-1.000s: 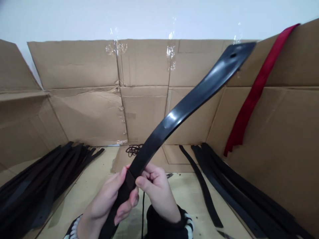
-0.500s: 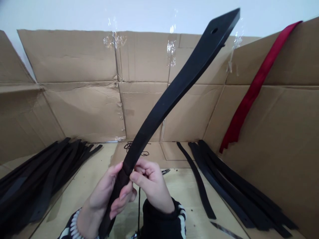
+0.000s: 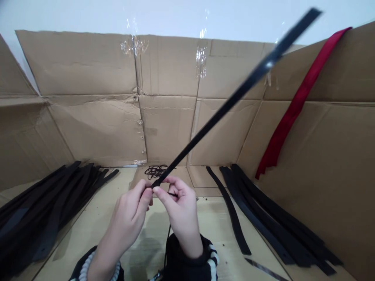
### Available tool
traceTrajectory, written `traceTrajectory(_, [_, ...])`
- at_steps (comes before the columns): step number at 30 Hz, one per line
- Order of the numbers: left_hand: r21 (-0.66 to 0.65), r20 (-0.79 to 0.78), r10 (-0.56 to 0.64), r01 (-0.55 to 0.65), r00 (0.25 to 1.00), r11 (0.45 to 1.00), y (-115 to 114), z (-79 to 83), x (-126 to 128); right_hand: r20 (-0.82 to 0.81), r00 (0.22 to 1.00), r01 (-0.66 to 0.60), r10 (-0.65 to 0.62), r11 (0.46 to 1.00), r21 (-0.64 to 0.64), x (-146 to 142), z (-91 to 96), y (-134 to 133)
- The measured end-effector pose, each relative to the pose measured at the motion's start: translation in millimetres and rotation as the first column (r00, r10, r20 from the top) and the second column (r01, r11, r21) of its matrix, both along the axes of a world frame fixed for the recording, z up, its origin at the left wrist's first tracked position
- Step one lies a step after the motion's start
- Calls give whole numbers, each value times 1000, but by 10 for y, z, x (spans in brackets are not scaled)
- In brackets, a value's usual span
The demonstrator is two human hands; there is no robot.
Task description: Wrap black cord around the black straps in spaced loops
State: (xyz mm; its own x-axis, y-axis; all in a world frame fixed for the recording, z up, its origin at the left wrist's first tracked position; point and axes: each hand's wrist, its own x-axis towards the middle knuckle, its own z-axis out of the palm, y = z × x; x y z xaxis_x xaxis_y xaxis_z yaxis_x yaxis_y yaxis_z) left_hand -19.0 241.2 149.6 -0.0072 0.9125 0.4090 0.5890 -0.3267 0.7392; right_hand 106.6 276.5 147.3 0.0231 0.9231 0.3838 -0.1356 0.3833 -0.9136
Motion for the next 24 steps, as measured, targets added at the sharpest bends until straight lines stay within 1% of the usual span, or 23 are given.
traceTrajectory(1, [25, -48, 29, -28, 998, 999, 6, -3, 2, 16, 999, 30, -30, 999, 17, -19, 19, -8])
traceTrajectory(3, [53, -55, 33, -30, 998, 998, 24, -21, 6, 15, 998, 56, -57, 997, 44, -54, 51, -24])
traceTrajectory(4, [48, -15, 1, 0, 1000, 999, 33, -31, 8, 7, 999, 50, -50, 998, 45, -67, 64, -31])
traceTrajectory(6, [0, 140, -118, 119, 983, 993, 47, -42, 10, -18, 1000, -8, 9, 999, 31, -83, 81, -42])
traceTrajectory(8, [-44, 320, -212, 237, 924, 970, 57, -44, 7, -52, 995, -87, 87, 996, 4, -85, 87, -52])
traceTrajectory(10, [-68, 439, -247, 306, 864, 949, 65, -42, -2, -91, 986, -143, 142, 990, -8, -78, 80, -62])
traceTrajectory(17, [-122, 608, -307, 469, 732, 875, 72, -55, -31, -160, 946, -282, 283, 959, 31, 1, 5, -50])
traceTrajectory(19, [-139, 660, -304, 509, 688, 850, 65, -49, -27, -180, 915, -362, 360, 932, 25, 10, -25, -30])
traceTrajectory(21, [-157, 719, -290, 555, 631, 817, 58, -41, -24, -193, 869, -466, 456, 885, -6, 4, -51, -16])
traceTrajectory(22, [-165, 751, -283, 585, 596, 794, 57, -39, -23, -193, 850, -503, 490, 864, -20, -3, -59, -14])
traceTrajectory(24, [-170, 817, -273, 664, 509, 728, 62, -46, -24, -185, 835, -530, 518, 848, -16, -21, -68, -16])
